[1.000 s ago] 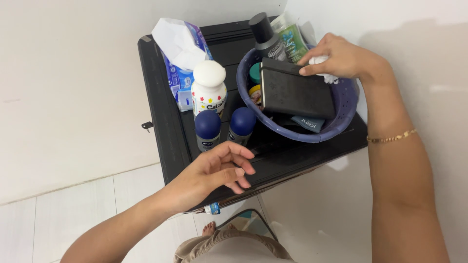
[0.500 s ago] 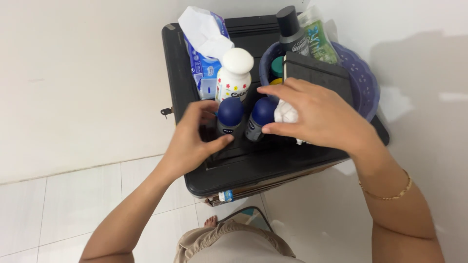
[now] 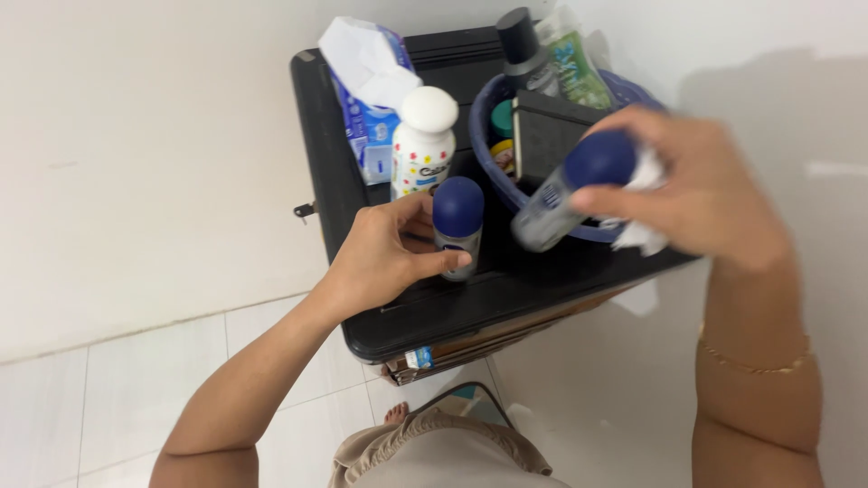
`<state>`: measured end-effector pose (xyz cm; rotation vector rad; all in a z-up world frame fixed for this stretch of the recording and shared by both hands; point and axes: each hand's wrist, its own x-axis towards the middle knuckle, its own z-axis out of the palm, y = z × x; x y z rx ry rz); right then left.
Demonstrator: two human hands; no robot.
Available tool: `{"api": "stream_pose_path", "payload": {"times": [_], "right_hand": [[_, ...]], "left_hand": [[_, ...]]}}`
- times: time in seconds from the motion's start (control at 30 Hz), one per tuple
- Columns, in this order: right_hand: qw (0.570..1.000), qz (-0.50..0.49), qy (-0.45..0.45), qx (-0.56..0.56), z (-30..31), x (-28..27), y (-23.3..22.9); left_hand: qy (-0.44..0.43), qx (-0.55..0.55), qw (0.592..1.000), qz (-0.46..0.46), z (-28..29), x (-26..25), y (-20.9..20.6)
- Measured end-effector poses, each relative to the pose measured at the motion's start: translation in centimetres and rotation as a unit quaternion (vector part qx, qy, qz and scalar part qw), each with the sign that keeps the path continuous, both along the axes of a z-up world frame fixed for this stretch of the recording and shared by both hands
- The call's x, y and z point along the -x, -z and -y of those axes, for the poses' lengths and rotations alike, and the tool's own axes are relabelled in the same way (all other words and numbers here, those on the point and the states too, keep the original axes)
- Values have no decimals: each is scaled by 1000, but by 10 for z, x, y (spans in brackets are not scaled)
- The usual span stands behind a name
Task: Cleaning the surfaces of furniture and various personal items using a tissue.
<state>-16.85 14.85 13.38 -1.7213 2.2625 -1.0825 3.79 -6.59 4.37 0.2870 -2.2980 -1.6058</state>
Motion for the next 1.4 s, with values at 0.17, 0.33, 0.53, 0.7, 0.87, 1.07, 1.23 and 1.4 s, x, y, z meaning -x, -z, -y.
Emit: {"api": "stream_pose_path", "payload": {"times": [0.17,0.33,0.53,0.7,0.87,1.07,1.23,1.4], "right_hand": [[986,-110,120,29,-38,34,-31],[950,-222,219,21,-33,51,-46],[932,-320,170,-9,-11,113,-9],[883,-369,251,-147,21,151,12],[858,-278,321,-290,44,180,25],[886,-245,284,-273,38,187,42],[974,-133,174,-63,2,116,-1],[993,68,22,-95,-3,56,-5]], "left_hand": [[61,-27,998,-15,-13,19,-12],[99,-48,993,-49,-23,46,-23],[119,-85,984,-97,-32,79,-29],[121,-110,980,-113,-36,100,-29],[110,-79,987,-85,-40,115,-34],[96,-69,989,-92,-37,132,-27],[80,-72,990,-96,-35,140,-26],[68,-67,992,-88,-40,142,-23]]}}
